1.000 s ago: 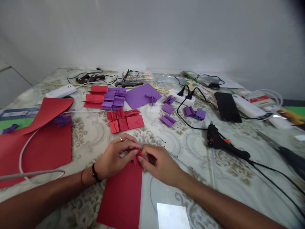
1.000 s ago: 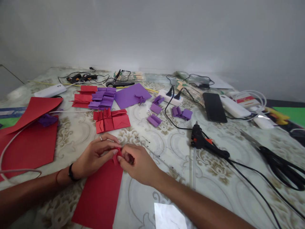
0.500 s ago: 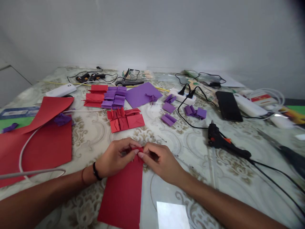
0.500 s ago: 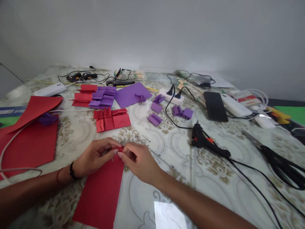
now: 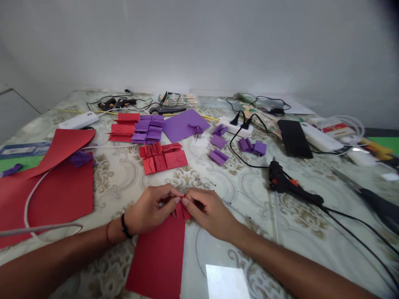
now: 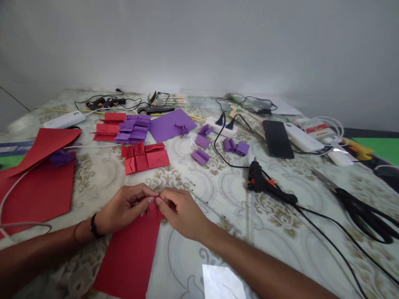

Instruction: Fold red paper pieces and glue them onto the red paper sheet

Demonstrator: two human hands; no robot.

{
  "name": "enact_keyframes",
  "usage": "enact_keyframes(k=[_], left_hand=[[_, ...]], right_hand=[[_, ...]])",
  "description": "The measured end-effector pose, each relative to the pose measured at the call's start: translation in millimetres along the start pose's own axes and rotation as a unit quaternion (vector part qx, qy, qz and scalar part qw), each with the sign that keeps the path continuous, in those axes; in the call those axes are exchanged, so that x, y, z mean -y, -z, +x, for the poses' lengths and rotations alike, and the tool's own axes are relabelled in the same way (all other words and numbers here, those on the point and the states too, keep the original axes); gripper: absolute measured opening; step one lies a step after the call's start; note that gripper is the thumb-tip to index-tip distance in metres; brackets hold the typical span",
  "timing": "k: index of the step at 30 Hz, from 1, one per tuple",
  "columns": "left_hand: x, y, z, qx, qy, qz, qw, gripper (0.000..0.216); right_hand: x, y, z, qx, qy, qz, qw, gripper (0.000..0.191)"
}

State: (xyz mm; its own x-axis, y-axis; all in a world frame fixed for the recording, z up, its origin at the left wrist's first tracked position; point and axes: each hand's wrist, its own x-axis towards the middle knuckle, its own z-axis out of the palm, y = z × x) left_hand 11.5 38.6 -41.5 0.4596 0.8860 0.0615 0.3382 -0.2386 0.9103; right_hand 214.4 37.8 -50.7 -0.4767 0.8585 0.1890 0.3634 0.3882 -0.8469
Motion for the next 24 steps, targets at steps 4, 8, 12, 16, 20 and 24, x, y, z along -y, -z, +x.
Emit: enact_keyframes(k=[4,8,12,16,20,24], left_hand=[[0.2,-1.2,-0.1,0.016,0.002,-0.067,0.998,0.013],[0.6,-1.5,-0.9,0.019,0.006,-0.075,0.997,0.010],[-0.6,-1.0,-0.1,0.008,-0.009,-0.047,0.999,0.010],[0.9,-1.0,1.2,0.000,0.001,-0.049,0.999,0.008],[3.2,-0.9,1.4,0.022,0.029,-0.090,0.995,0.007],[3.0,0.7,3.3,0.055,0.057,-0.144,0.986,0.007]], right_hand=[[0.9,2.2,0.3,0.003,0.003,0.009,1.000,0.040],[1.0,1.9,0.2,-0.002,0.008,0.014,1.000,0.042],[0.8,0.5,0.4,0.003,0.012,0.012,1.000,0.042],[1.6,-0.3,0.4,0.001,0.011,0.003,1.000,0.040],[1.4,0.0,0.4,-0.006,0.008,-0.003,1.000,0.038],[1.9,0.8,0.8,0.014,0.017,-0.005,1.000,0.039]])
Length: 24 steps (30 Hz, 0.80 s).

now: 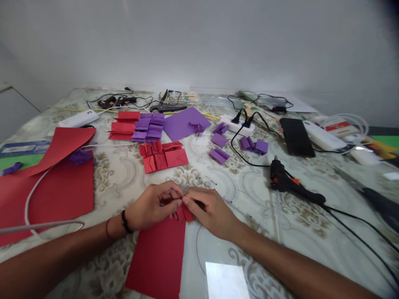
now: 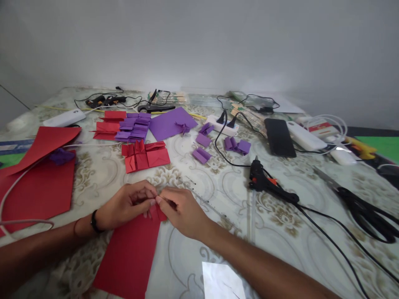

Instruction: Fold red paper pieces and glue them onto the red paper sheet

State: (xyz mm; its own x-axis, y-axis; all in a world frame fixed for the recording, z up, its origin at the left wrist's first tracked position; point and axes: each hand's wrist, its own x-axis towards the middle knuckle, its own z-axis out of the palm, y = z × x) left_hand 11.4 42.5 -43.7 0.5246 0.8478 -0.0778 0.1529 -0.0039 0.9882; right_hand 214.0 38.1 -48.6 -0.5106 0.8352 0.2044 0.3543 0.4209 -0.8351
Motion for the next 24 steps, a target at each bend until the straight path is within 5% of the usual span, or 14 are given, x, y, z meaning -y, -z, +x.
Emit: enact_keyframes(k=[12,24], left_hand=[[0,2,3,0.024,0.054,-0.053,0.997,0.008],[1,15,4,-0.114,0.008,-0.024,0.993,0.019]], right_hand=[[0,0,0,-0.012,-0.041,0.030,0.999,0.017],[-1,4,1,-0.075,-0.065,0.009,0.995,0.030]])
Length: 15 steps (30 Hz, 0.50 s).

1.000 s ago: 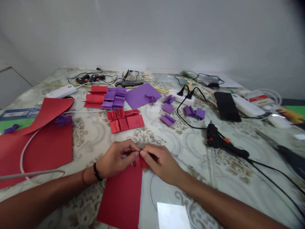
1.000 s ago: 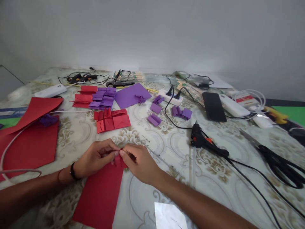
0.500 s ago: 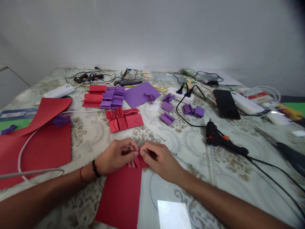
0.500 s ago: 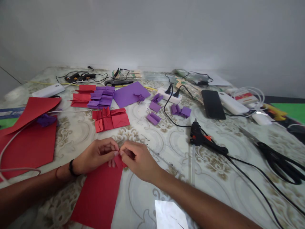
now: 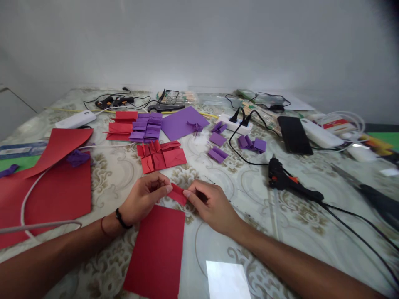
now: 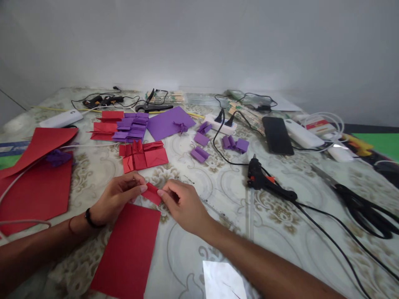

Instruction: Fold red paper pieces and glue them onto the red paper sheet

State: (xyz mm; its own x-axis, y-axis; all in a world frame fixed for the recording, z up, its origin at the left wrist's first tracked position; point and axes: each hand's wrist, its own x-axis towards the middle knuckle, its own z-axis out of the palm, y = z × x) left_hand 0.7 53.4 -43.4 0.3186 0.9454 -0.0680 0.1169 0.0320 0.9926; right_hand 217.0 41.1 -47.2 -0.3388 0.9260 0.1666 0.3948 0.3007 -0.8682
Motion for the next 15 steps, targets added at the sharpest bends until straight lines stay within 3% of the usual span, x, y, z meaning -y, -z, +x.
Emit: enact_keyframes(k=[7,15], left_hand=[[-8.6,0.0,1.6,0.061,-0.031,0.130,0.989,0.015],[-0.4,-7.4,-0.8,0.050,-0.127,0.257,0.957,0.011]], right_hand=[[-3.0,0.6,2.2,0.038,0.041,-0.024,0.998,0.017],[-4.0,-1.7,2.8,0.043,0.054,-0.022,0.997,0.013]])
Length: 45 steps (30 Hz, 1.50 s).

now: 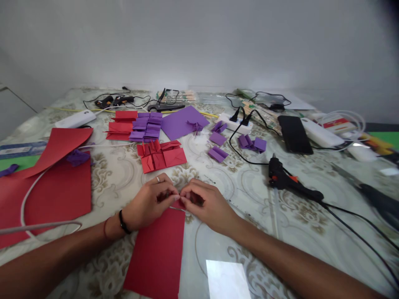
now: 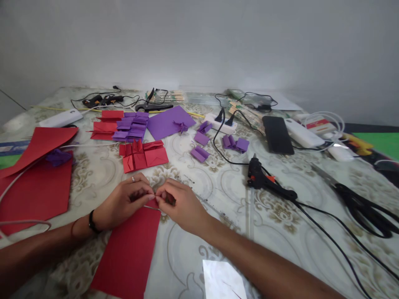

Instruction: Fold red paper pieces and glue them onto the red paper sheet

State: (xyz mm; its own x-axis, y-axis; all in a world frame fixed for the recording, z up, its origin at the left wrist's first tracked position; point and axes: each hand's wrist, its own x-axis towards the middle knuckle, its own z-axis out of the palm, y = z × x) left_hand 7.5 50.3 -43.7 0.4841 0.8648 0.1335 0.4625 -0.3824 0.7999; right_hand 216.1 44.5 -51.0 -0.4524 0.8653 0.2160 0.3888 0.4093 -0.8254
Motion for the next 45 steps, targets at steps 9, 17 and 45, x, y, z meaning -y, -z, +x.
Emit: enact_keyframes(k=[9,17,45], left_hand=[[-4,-2,-2,0.025,-0.072,0.081,0.994,0.011],[0,8,6,-0.007,-0.084,0.062,0.994,0.012],[7,20,10,-0.020,0.048,-0.101,0.994,0.027]], right_hand=[[1,-2,1,-0.011,0.018,-0.003,1.000,0.017],[0,3,4,-0.050,-0.016,0.024,0.998,0.015],[-8,8,1,-0.033,-0.003,0.134,0.990,0.039]])
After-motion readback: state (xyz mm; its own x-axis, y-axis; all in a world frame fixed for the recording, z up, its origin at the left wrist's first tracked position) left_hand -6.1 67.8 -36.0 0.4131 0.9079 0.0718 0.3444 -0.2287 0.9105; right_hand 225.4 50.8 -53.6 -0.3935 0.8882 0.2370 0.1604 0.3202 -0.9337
